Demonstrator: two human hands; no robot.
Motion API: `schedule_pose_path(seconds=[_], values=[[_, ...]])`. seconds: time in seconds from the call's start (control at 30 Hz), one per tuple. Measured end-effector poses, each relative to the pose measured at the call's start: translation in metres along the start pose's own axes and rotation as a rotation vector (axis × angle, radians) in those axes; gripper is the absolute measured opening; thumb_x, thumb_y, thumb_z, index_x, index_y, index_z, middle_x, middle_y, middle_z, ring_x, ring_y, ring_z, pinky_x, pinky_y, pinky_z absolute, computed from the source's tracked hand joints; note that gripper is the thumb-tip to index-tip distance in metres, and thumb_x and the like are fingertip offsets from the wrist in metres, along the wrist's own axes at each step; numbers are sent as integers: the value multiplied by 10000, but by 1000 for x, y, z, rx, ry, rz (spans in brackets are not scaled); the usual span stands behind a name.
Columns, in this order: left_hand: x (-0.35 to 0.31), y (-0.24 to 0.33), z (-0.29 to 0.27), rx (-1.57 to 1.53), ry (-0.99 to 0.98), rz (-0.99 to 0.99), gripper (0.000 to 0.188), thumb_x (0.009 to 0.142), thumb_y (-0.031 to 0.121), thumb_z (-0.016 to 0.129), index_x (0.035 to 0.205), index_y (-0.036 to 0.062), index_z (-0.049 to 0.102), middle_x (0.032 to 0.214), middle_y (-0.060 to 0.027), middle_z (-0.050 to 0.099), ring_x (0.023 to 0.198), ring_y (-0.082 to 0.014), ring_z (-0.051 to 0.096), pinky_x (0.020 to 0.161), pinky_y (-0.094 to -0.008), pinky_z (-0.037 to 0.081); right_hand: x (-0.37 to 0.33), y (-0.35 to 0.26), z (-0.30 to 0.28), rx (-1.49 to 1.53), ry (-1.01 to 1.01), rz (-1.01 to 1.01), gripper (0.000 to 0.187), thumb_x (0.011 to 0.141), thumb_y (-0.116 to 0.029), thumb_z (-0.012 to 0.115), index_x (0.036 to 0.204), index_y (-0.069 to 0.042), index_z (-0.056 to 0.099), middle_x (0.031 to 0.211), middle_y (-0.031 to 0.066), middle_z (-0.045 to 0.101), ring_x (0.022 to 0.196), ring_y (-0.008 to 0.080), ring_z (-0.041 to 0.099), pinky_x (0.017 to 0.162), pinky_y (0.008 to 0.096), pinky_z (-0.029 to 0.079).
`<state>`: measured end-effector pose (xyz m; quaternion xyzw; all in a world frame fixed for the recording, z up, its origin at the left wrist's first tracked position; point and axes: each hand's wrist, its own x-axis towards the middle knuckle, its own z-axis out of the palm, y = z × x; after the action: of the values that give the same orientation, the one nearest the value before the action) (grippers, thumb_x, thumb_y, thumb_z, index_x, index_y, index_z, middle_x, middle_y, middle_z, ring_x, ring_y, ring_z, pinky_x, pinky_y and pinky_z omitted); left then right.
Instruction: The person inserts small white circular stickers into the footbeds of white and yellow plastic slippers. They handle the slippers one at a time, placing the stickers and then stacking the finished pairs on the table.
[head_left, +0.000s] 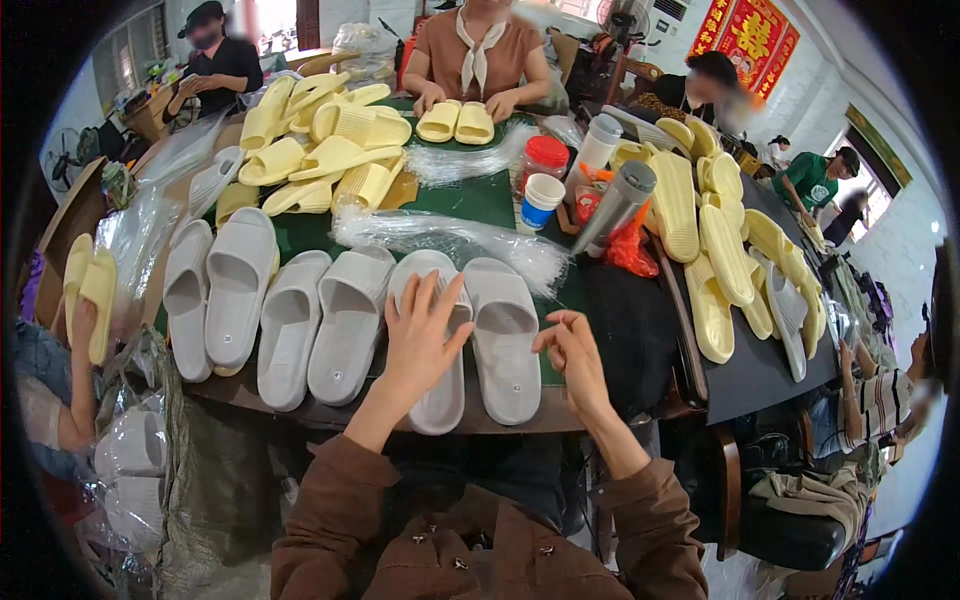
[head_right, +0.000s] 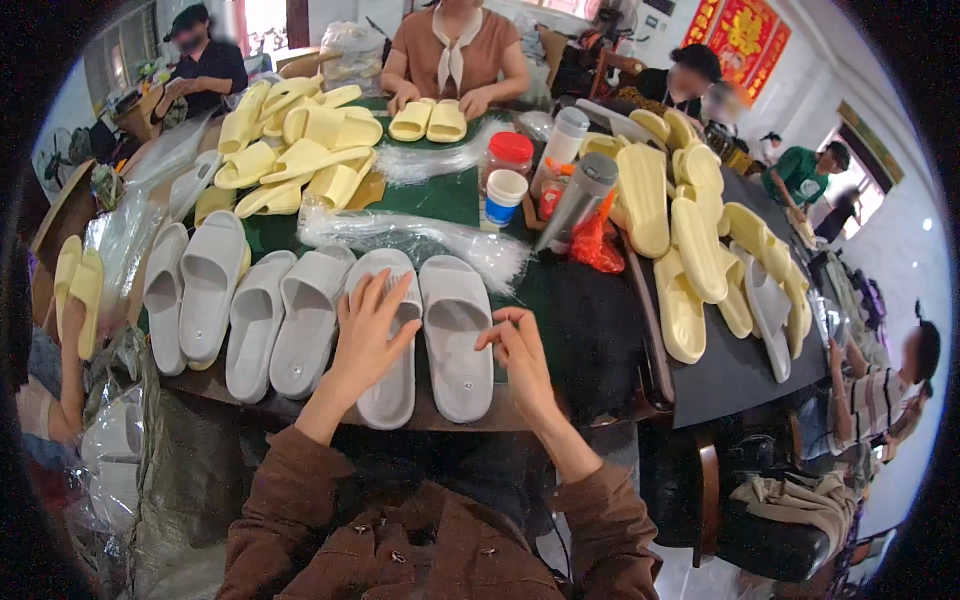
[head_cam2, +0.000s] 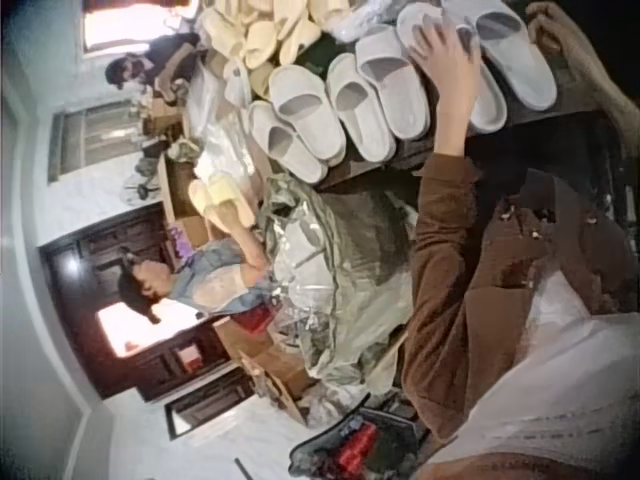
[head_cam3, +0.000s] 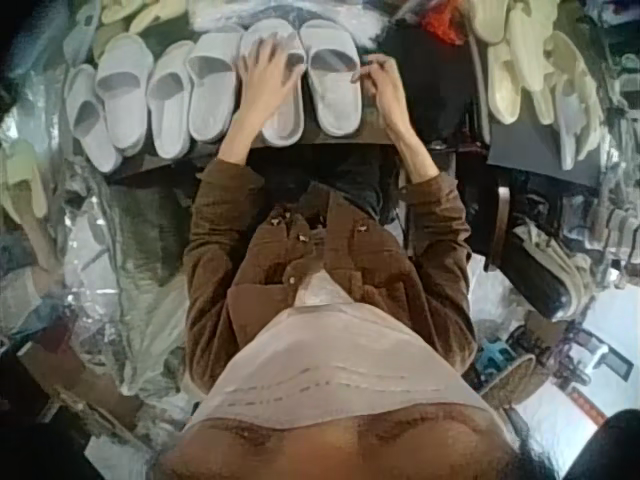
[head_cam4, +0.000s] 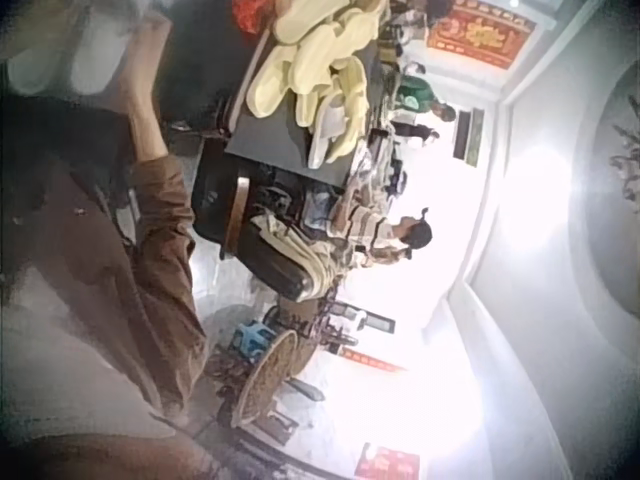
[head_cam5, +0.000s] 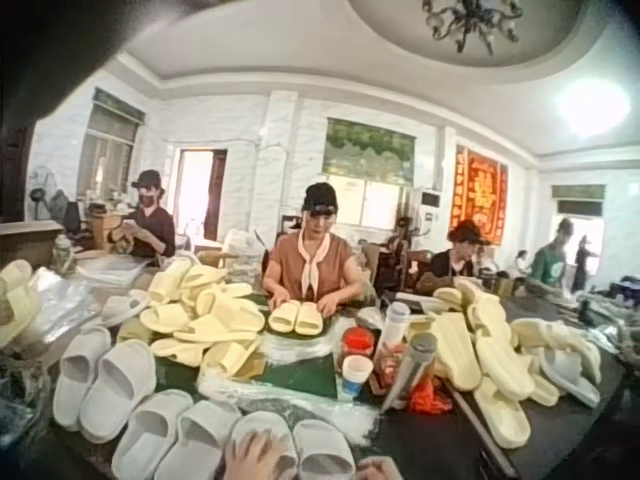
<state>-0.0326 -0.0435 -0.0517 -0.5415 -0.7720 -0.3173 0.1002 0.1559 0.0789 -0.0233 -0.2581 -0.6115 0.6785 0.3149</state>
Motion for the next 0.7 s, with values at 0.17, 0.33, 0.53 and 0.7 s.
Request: schedule_pose_path(seconds=[0.17, 0.33, 0.53, 0.7], values=[[19, 25, 23, 191, 90, 87, 630, 776, 243, 726, 1355, 253, 476, 1337, -188, 451, 1253, -437, 389, 1027, -647, 235, 25, -75, -1, -423, -92, -459, 113, 981, -85, 474, 1039, -22, 548, 938, 58, 633, 752, 58, 484, 685, 206, 388], [13, 16, 35, 125, 143, 91, 531, 719, 125, 709, 1226, 224, 584, 1246, -157, 509, 1184, -383, 450, 1015, -579, 297, 17, -172, 25, -404, -73, -706, 121, 962, -51, 520, 1032, 10, 597, 989, 65, 633, 854, 93, 570, 776, 235, 452], [0, 28, 32, 130, 158, 78, 527, 704, 80, 689, 1204, 220, 596, 1184, -150, 531, 1155, -370, 464, 990, -550, 325, 12, -212, 28, 221, 218, -1107, 125, 978, -90, 518, 1062, -2, 547, 1005, 100, 624, 903, 151, 619, 884, 302, 514], [-7, 33, 31, 142, 187, 70, 521, 707, 77, 691, 1200, 219, 598, 1184, -151, 526, 1152, -374, 465, 991, -547, 328, 48, -97, -14, 310, 215, -716, 131, 975, -127, 538, 1068, -38, 515, 1038, 117, 633, 942, 167, 615, 852, 297, 511]])
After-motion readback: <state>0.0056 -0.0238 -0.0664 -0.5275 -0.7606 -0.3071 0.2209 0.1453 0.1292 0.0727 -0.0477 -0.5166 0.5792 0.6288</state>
